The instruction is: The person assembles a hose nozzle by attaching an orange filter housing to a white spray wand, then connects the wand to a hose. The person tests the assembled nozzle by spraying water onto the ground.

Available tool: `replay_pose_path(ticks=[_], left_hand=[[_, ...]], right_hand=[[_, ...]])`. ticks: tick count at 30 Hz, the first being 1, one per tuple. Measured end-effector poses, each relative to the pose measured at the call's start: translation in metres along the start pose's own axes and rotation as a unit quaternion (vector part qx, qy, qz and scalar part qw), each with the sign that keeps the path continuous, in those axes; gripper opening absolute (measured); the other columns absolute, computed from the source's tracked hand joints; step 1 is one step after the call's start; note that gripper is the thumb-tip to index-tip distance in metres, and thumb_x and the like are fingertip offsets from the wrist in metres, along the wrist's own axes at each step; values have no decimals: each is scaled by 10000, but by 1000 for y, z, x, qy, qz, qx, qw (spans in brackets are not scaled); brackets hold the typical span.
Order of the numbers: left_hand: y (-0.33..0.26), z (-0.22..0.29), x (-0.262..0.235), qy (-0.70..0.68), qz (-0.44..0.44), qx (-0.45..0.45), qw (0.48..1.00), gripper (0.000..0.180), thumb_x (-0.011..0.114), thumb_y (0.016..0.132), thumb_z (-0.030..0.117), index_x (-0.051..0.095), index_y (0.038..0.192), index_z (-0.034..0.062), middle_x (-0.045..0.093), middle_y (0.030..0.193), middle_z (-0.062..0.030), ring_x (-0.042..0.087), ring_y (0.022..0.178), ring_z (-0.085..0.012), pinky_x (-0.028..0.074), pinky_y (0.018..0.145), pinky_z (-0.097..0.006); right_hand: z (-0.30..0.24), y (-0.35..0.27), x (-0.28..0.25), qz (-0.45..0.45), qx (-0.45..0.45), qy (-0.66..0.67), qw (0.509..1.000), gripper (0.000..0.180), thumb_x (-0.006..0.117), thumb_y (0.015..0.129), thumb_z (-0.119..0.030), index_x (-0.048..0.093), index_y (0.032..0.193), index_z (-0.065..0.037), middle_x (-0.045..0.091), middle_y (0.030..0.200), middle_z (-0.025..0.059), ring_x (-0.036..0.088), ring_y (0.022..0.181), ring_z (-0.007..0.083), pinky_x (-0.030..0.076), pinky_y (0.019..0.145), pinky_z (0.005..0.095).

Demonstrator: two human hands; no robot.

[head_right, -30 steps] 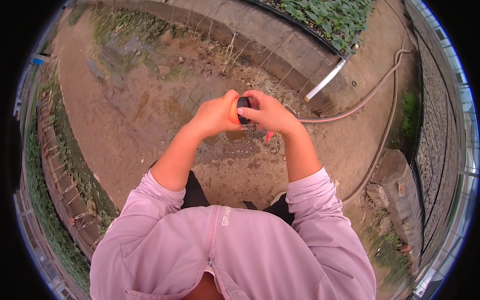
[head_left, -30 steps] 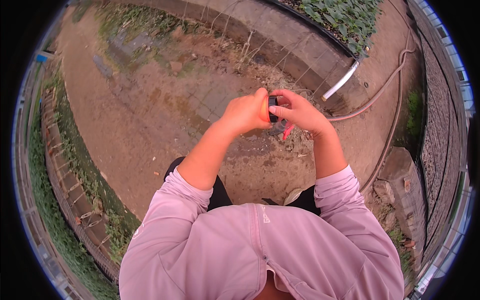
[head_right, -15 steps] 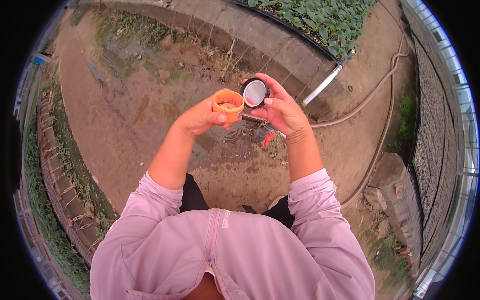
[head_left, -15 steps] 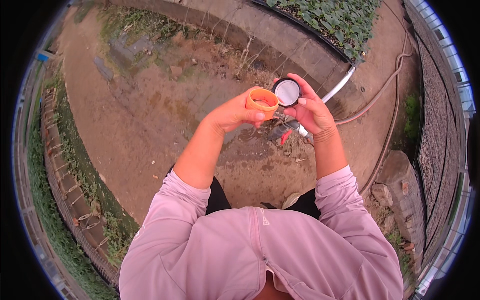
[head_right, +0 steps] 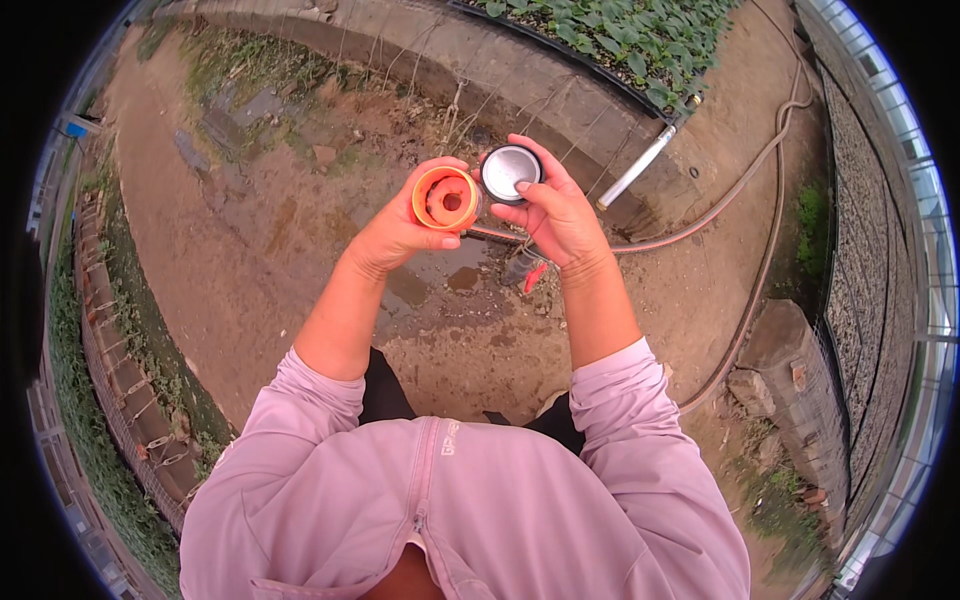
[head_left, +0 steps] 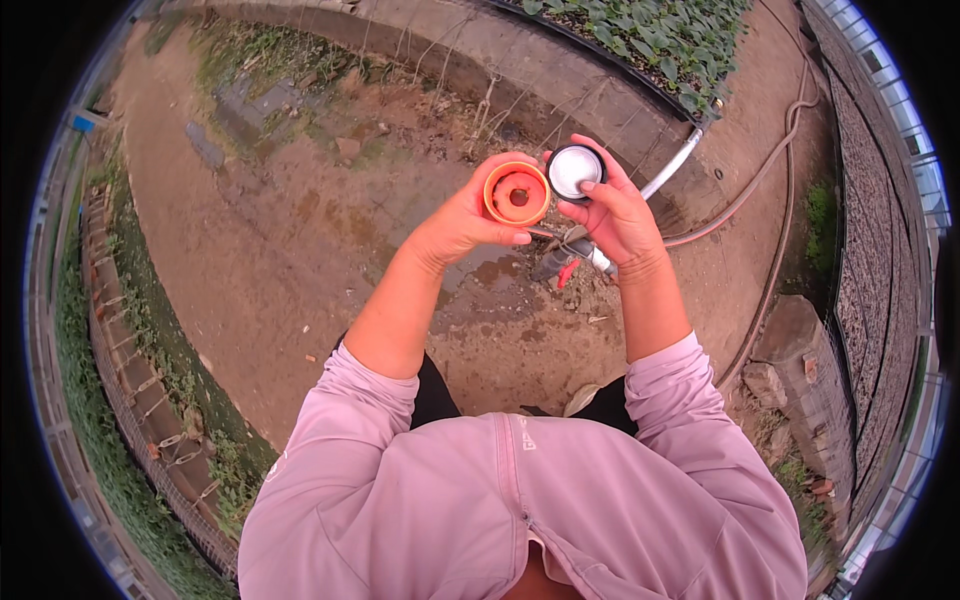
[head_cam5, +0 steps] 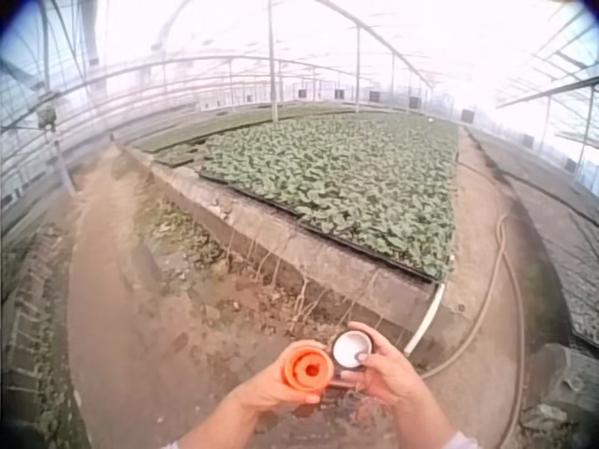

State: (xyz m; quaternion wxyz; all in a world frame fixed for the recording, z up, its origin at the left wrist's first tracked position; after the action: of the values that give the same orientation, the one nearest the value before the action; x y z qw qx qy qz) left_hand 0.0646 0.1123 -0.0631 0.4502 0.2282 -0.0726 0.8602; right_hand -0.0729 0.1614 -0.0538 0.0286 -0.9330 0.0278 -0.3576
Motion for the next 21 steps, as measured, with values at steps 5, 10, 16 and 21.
replay_pose_path(ticks=[5,10,16,21], left_hand=[[0,-3,-5,7,8,3,1000,785,764,596,-44,389,1274,77,486,1196,-32,449,1146,-159,393,962,-295],[0,-12,-6,-86,-4,-22,996,724,755,695,283,387,1283,73,521,1173,-77,563,970,-209,515,779,-327],[-2,-34,-1,-236,-39,-119,964,573,461,873,532,481,1166,40,583,1061,-105,593,862,-214,530,674,-325],[-3,-49,0,-91,33,-192,977,405,372,961,364,508,1082,2,601,948,-120,598,819,-175,510,675,-315]], right_hand=[[-1,-1,1,26,-5,-25,999,546,481,799,57,357,1319,-56,522,1201,139,582,1021,211,573,730,295],[-5,-3,-5,94,-30,-148,984,461,553,813,-8,434,1256,-58,573,1084,82,602,910,150,558,616,246],[1,-7,-21,174,-48,-235,955,266,584,877,-177,503,1100,-56,631,908,37,645,831,140,413,420,190],[12,-6,-31,194,-37,-225,954,212,526,908,-204,558,1059,-59,612,863,-2,560,651,57,403,429,186]])
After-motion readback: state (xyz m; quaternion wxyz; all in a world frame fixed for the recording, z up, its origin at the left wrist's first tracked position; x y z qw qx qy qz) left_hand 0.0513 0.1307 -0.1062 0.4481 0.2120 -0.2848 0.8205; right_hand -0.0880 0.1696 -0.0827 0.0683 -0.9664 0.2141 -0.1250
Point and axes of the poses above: each hand's wrist, its own y-axis towards the middle knuckle, its own x-axis out of the palm, z = x × y, the point moved 7 cm from there along y, towards the middle knuckle
